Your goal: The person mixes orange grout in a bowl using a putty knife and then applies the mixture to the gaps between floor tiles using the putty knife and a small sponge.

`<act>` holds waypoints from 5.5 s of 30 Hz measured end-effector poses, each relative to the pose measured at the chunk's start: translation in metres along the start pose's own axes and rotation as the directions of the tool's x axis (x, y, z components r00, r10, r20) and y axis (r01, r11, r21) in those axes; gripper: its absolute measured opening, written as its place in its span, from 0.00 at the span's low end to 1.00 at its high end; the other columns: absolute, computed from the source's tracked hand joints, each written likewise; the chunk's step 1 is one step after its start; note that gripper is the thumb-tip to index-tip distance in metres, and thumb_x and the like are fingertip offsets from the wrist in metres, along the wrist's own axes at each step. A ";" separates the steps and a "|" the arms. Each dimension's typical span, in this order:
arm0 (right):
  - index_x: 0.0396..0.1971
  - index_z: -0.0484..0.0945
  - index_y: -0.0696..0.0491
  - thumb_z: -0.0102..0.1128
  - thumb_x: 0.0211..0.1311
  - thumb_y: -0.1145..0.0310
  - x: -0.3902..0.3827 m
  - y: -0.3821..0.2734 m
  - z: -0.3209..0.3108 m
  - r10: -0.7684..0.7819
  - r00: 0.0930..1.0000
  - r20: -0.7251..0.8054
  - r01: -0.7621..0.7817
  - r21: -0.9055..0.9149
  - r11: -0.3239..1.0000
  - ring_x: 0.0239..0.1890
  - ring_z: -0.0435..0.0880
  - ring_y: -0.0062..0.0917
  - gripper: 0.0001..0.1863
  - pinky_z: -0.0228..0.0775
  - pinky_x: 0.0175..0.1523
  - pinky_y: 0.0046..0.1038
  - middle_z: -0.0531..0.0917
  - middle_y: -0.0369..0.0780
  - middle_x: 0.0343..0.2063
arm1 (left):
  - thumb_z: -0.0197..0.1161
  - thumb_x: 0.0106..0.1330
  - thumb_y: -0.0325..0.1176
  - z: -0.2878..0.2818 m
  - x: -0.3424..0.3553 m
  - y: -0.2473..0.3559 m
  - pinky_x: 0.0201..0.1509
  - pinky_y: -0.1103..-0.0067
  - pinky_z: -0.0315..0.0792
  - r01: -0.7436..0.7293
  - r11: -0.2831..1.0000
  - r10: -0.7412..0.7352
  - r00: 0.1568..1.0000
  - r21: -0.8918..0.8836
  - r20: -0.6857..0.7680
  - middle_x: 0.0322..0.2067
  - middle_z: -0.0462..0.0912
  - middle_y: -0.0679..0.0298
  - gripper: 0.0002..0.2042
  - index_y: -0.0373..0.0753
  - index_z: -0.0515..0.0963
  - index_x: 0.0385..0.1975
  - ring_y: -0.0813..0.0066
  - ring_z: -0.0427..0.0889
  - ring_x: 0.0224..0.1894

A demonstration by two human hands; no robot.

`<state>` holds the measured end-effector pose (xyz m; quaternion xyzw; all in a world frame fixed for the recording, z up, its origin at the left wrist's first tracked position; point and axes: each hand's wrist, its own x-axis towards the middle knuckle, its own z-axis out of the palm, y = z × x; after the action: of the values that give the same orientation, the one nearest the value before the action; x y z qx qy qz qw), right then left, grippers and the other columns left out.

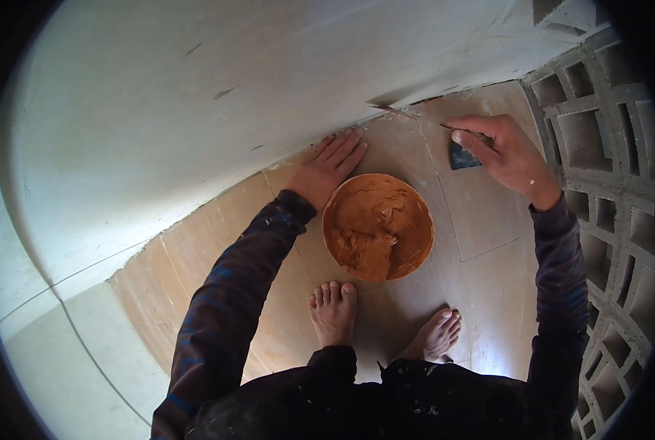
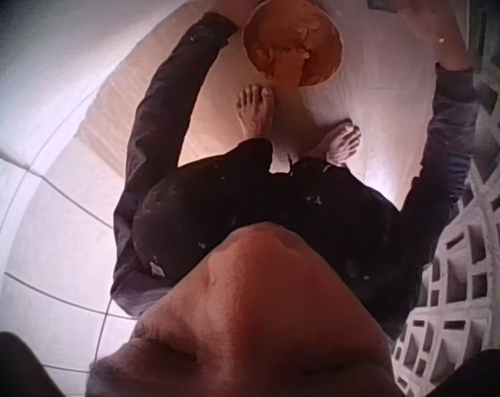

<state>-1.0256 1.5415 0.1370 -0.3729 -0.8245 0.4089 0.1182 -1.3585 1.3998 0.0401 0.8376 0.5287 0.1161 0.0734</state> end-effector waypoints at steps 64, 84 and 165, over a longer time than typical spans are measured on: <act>0.55 0.85 0.54 0.66 0.70 0.67 -0.077 0.036 -0.060 0.197 0.956 -0.216 -0.240 -0.195 0.951 0.40 0.90 0.37 0.16 0.79 0.46 0.33 0.90 0.48 0.42 | 0.54 0.74 0.31 0.005 0.105 0.008 0.79 0.67 0.64 -0.343 0.939 0.331 0.910 0.007 0.251 0.76 0.63 0.54 0.24 0.35 0.70 0.69 0.57 0.62 0.78; 0.61 0.79 0.57 0.67 0.67 0.74 -0.194 0.015 0.060 0.536 0.628 -0.565 -0.357 0.402 0.843 0.44 0.87 0.37 0.23 0.77 0.54 0.31 0.86 0.50 0.42 | 0.59 0.64 0.24 -0.002 0.167 0.064 0.64 0.68 0.75 -0.319 0.879 0.212 0.927 0.353 0.310 0.67 0.76 0.54 0.29 0.33 0.70 0.68 0.59 0.76 0.65; 0.47 0.87 0.55 0.63 0.71 0.64 -0.069 0.124 0.015 0.233 0.452 -0.861 -0.383 0.049 0.923 0.36 0.86 0.56 0.12 0.78 0.43 0.48 0.85 0.56 0.31 | 0.63 0.66 0.26 -0.053 0.098 0.086 0.51 0.60 0.77 -0.035 0.954 0.071 0.991 -0.298 0.114 0.41 0.85 0.57 0.14 0.41 0.81 0.51 0.51 0.82 0.47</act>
<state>-0.9208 1.5314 0.0400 -0.6757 -0.6053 0.1225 0.4025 -1.2576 1.4515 0.1236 0.8367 0.4772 0.1437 0.2269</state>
